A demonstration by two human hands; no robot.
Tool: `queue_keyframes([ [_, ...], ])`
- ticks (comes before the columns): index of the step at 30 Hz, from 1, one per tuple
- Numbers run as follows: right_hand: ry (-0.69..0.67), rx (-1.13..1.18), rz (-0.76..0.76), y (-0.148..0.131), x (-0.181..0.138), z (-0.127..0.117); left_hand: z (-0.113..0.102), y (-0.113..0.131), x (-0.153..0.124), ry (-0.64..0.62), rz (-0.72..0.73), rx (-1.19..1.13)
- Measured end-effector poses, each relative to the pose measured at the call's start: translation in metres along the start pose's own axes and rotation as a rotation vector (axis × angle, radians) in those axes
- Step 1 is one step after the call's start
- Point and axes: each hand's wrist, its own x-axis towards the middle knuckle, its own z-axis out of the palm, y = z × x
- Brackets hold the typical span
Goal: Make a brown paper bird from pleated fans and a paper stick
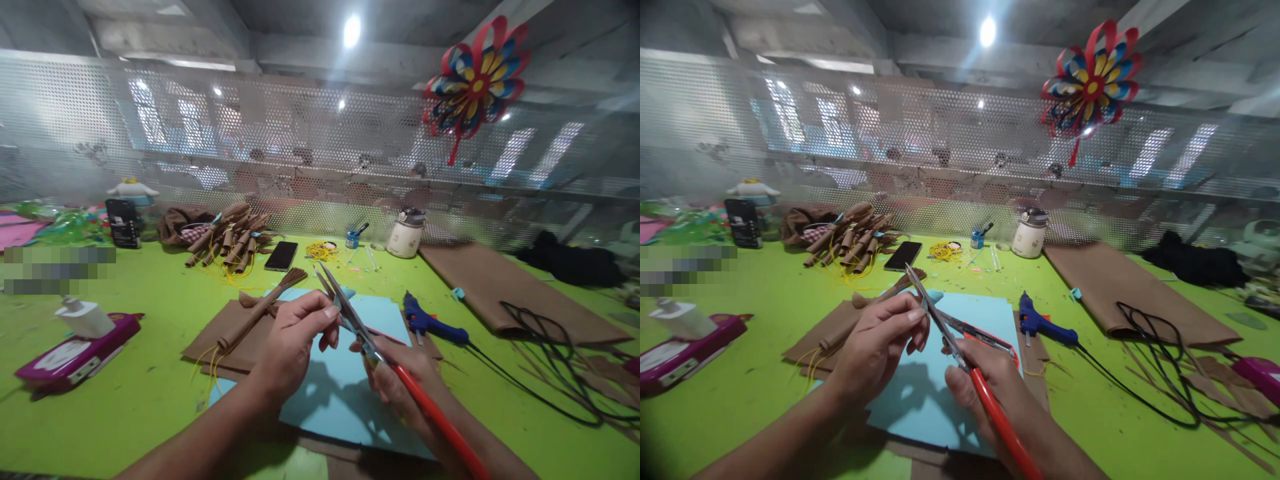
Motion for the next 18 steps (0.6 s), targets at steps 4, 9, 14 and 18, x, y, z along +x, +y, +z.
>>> queue_keyframes([
  [4, 0.002, 0.013, 0.034, -0.002, -0.001, 0.0, 0.0, -0.001, 0.0, -0.002, 0.0, -0.008],
  [9, 0.013, 0.117, 0.152, -0.01, -0.003, -0.003, 0.0, -0.001, 0.0, -0.006, -0.008, -0.015],
  [14, 0.125, 0.193, 0.314, -0.005, 0.001, -0.005, 0.001, -0.002, 0.002, -0.017, 0.014, 0.006],
  [18, 0.135, -0.028, 0.265, 0.005, 0.009, -0.01, 0.003, -0.007, 0.003, -0.017, 0.014, 0.055],
])
